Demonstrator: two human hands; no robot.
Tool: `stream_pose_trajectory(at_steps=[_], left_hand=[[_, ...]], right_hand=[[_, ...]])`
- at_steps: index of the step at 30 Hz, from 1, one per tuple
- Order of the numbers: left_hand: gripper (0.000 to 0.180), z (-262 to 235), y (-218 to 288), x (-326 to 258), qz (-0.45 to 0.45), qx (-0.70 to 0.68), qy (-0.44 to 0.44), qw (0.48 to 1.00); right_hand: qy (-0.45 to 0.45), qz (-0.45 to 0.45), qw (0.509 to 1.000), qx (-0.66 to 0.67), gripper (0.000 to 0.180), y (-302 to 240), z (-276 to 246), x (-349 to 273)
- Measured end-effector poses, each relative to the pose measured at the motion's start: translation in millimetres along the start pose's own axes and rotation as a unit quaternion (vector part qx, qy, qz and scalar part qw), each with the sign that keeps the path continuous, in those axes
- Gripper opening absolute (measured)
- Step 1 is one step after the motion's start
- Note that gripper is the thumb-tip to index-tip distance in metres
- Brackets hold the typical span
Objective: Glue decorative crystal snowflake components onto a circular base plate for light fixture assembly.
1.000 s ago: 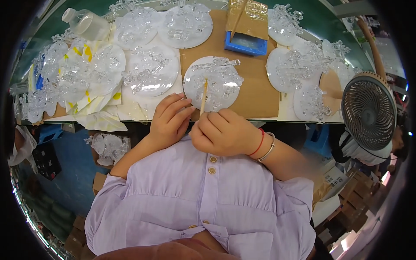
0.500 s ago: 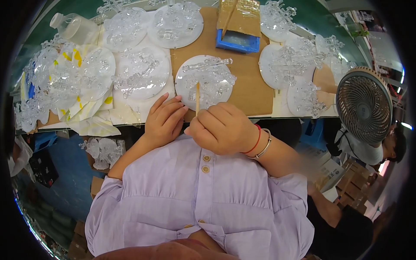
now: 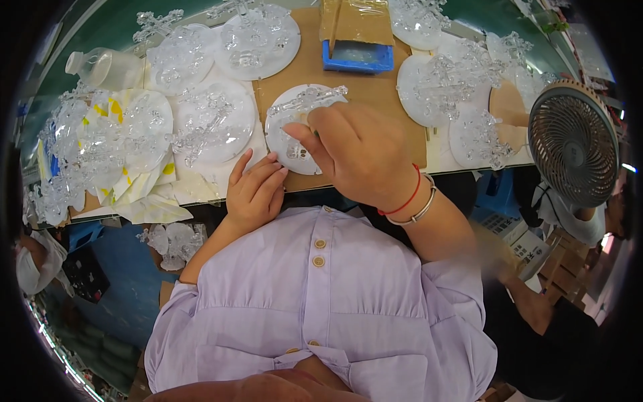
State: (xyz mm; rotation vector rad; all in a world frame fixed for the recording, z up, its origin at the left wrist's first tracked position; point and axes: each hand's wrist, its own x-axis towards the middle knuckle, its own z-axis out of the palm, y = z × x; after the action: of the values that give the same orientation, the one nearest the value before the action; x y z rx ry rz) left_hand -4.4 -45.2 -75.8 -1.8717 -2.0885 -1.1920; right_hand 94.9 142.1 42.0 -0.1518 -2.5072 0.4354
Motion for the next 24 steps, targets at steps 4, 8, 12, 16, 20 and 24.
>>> stream_pose_trajectory(at_steps=[4, 8, 12, 16, 20, 24], left_hand=[[0.028, 0, 0, 1, 0.003, 0.005, -0.001, 1.0], [0.026, 2, 1, 2, 0.006, 0.017, 0.003, 1.0], [0.026, 3, 0, 1, 0.007, 0.019, 0.005, 1.0], [0.026, 2, 0, 0, 0.004, 0.021, -0.005, 1.0], [0.027, 3, 0, 0, 0.005, 0.023, -0.002, 1.0], [0.027, 3, -1, 0, 0.008, 0.019, -0.006, 1.0]], right_hand=[[0.017, 0.014, 0.999, -0.026, 0.02, 6, -1, 3], [0.042, 0.021, 0.998, -0.03, 0.021, 6, 0, 11], [0.042, 0.03, 0.998, -0.041, 0.018, 3, 1, 9], [0.015, 0.052, 0.996, -0.066, 0.013, 0, -6, -2], [0.024, 0.065, 0.997, -0.031, 0.011, 0, -10, -17], [0.031, 0.057, 0.998, 0.003, 0.013, 4, -18, -33]])
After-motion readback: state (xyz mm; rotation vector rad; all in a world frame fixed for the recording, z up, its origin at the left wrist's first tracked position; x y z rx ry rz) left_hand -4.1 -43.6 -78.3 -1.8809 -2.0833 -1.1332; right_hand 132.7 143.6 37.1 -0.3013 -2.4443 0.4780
